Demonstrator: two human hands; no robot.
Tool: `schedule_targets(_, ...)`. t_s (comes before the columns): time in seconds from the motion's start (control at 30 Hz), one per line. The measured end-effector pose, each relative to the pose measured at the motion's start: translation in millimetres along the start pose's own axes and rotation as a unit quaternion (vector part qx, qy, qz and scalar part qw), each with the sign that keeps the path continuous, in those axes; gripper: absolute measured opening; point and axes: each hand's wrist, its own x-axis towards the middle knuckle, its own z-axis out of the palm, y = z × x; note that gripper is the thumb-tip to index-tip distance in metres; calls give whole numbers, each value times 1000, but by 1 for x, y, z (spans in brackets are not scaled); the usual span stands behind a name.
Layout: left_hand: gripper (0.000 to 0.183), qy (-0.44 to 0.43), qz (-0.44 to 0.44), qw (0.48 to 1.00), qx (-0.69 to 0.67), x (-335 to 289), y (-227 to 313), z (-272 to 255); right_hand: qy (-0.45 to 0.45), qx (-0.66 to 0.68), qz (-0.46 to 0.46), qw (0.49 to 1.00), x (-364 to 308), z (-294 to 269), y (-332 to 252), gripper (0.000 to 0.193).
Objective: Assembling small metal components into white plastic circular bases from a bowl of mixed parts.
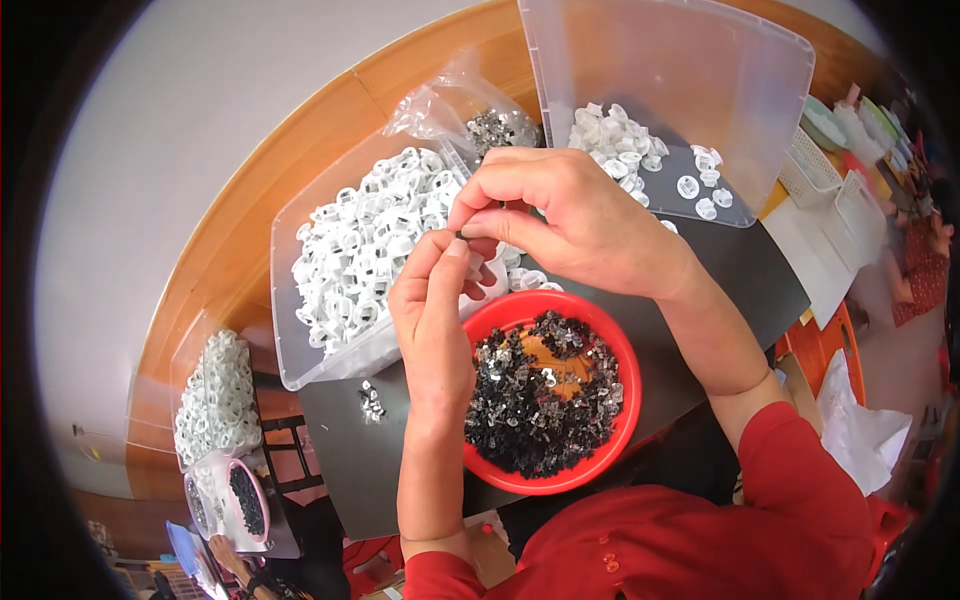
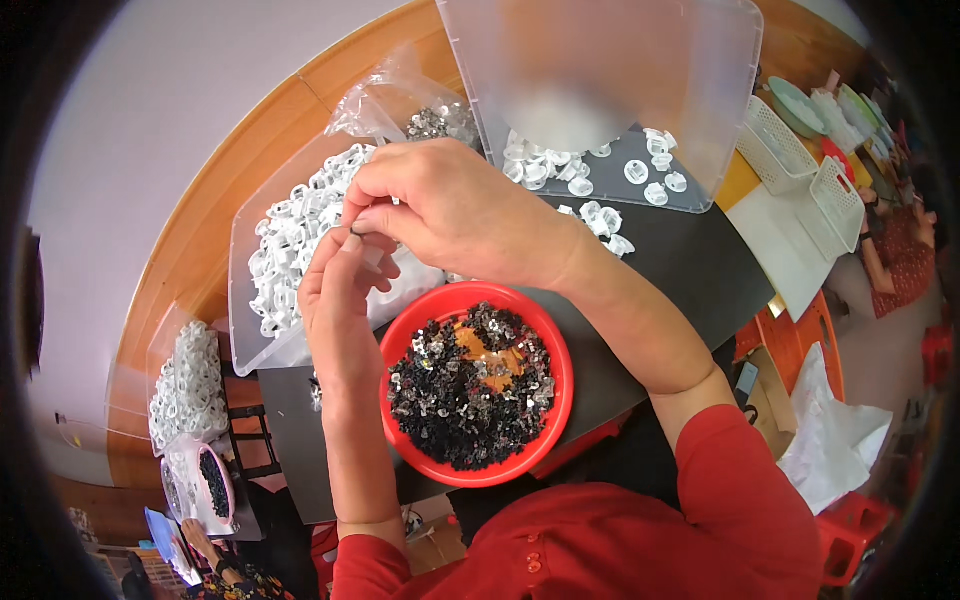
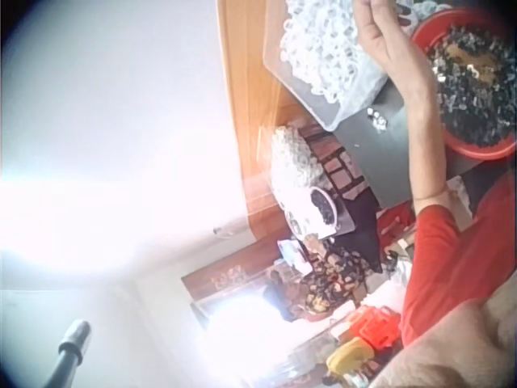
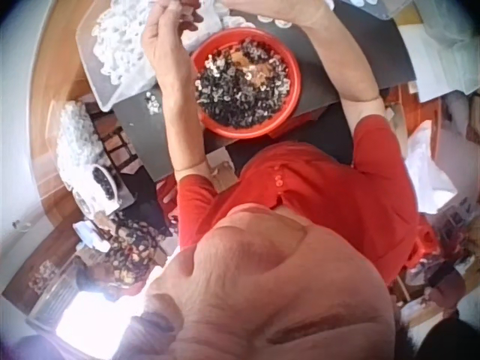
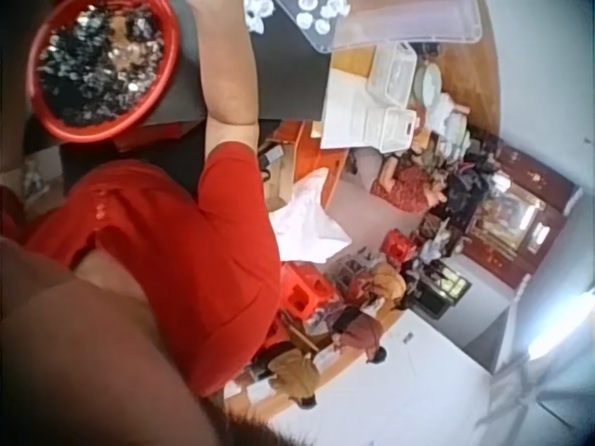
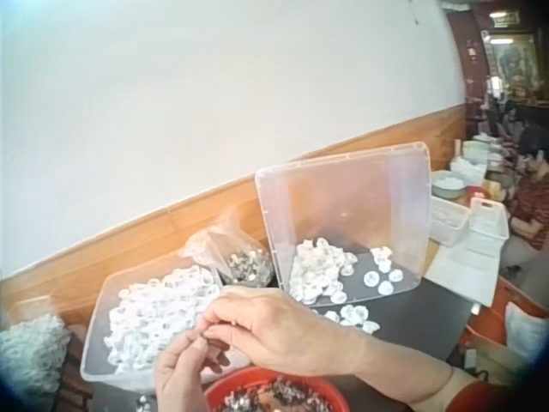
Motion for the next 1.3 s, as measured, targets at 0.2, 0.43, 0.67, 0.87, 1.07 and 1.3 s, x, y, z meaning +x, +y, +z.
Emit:
schedule_targets(0.2,18,42,-11,999,-12,4,-2,-2,37,-76,-32,996,0,11,3,9)
schedule_targets(0.43,18,34,-22,999,-31,1,-4,-3,17,-134,-50,990,-5,9,-3,9)
schedule_targets(0.67,20,61,-32,997,-46,1,-2,0,17,-147,-52,988,-6,6,-5,9)
schedule_targets(0.87,20,45,-25,997,-61,3,-5,-6,21,-167,-56,984,-6,2,-4,8)
schedule_targets(1.07,19,43,-13,997,-56,2,-5,-3,30,-177,-74,981,-5,6,-3,8)
schedule_targets(1.3,19,50,5,998,-30,0,-2,-3,33,-249,-122,960,-3,5,-5,12)
